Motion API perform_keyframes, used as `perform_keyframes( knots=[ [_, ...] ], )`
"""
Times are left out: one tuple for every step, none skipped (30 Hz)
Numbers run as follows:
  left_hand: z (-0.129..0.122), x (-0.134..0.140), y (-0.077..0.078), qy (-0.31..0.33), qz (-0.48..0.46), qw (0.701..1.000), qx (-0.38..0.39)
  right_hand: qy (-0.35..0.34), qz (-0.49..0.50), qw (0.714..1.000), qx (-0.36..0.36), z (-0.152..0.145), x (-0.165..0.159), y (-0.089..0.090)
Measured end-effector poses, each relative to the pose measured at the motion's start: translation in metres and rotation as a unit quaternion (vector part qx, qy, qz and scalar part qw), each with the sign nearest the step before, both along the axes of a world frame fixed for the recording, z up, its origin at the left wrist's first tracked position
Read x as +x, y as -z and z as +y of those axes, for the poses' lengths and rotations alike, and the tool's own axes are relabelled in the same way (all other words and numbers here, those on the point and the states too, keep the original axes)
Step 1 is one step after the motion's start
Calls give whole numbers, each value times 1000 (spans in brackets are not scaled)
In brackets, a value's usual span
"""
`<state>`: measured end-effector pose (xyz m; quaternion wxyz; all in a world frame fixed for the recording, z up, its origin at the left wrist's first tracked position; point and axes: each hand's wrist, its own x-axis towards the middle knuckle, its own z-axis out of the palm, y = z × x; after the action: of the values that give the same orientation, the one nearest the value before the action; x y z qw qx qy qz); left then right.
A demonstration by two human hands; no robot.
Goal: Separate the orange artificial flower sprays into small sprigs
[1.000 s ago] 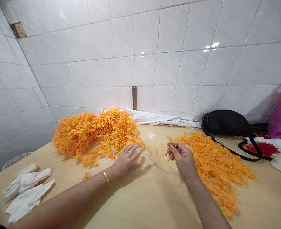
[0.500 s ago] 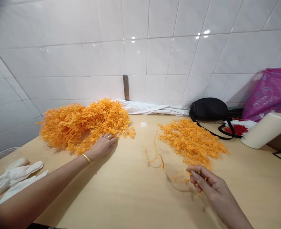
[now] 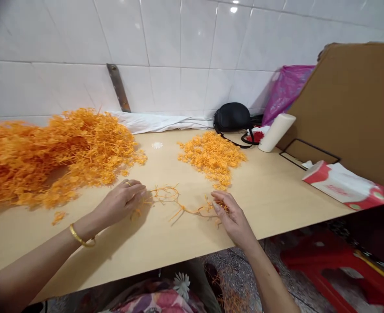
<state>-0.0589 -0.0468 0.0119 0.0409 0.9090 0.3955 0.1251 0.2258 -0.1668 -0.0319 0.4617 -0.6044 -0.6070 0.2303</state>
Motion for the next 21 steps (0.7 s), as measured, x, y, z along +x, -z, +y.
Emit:
perform_keyframes(
  knots=[
    [-5, 2, 3, 9, -9, 1000, -19, -1, 26, 1000, -7, -3, 1, 0],
    [-9, 3, 6, 15, -17, 999, -31, -4, 55, 998, -14, -5, 1, -1],
    [-12, 4, 9, 19, -25, 999, -39, -8, 87, 996, -15, -7, 2, -1],
    [-15, 4, 11, 20, -32, 998, -43, -12, 121, 992, -11, -8, 2, -1],
    [-16, 3, 13, 20, -37, 998, -45, -15, 155, 988, -5, -8, 3, -1],
    [-17, 2, 14, 20, -42, 998, -47, -18, 184, 983, 2, -8, 4, -1],
    [-17, 1, 15, 21, -45, 998, -49, -18, 208, 978, 7, -8, 5, 0],
    [-17, -1, 15, 22, -48, 997, -52, -17, 227, 974, 9, -9, 7, -1],
    [-17, -3, 15, 22, -51, 997, -54, -14, 240, 971, 7, -10, 8, -2],
    [-17, -6, 16, 21, -54, 997, -56, -6, 243, 970, 6, -11, 9, -4],
    [-16, -7, 15, 19, -57, 996, -58, 12, 231, 973, 11, -13, 9, -8],
    [-17, -9, 15, 17, -61, 996, -60, 37, 197, 979, 23, -16, 7, -13],
    [-17, -9, 14, 15, -66, 996, -62, 69, 141, 987, 41, -18, 3, -20],
    [-18, -9, 13, 15, -72, 995, -62, 99, 66, 991, 64, -21, -3, -29],
    [-20, -7, 12, 18, -79, 995, -63, 120, -16, 989, 90, -22, -11, -38],
    [-23, -4, 10, 23, -85, 994, -62, 125, -97, 981, 115, -21, -22, -46],
    [-26, -1, 9, 29, -91, 994, -60, 111, -165, 971, 134, -19, -34, -52],
    [-31, 3, 7, 35, -94, 993, -59, 83, -220, 962, 141, -16, -47, -55],
    [-35, 8, 6, 37, -95, 993, -58, 51, -266, 952, 140, -11, -59, -54],
    [-40, 12, 5, 38, -97, 993, -53, 20, -308, 942, 133, -6, -70, -49],
    [-44, 15, 5, 36, -103, 993, -45, -3, -346, 930, 123, 0, -78, -39]
  ],
)
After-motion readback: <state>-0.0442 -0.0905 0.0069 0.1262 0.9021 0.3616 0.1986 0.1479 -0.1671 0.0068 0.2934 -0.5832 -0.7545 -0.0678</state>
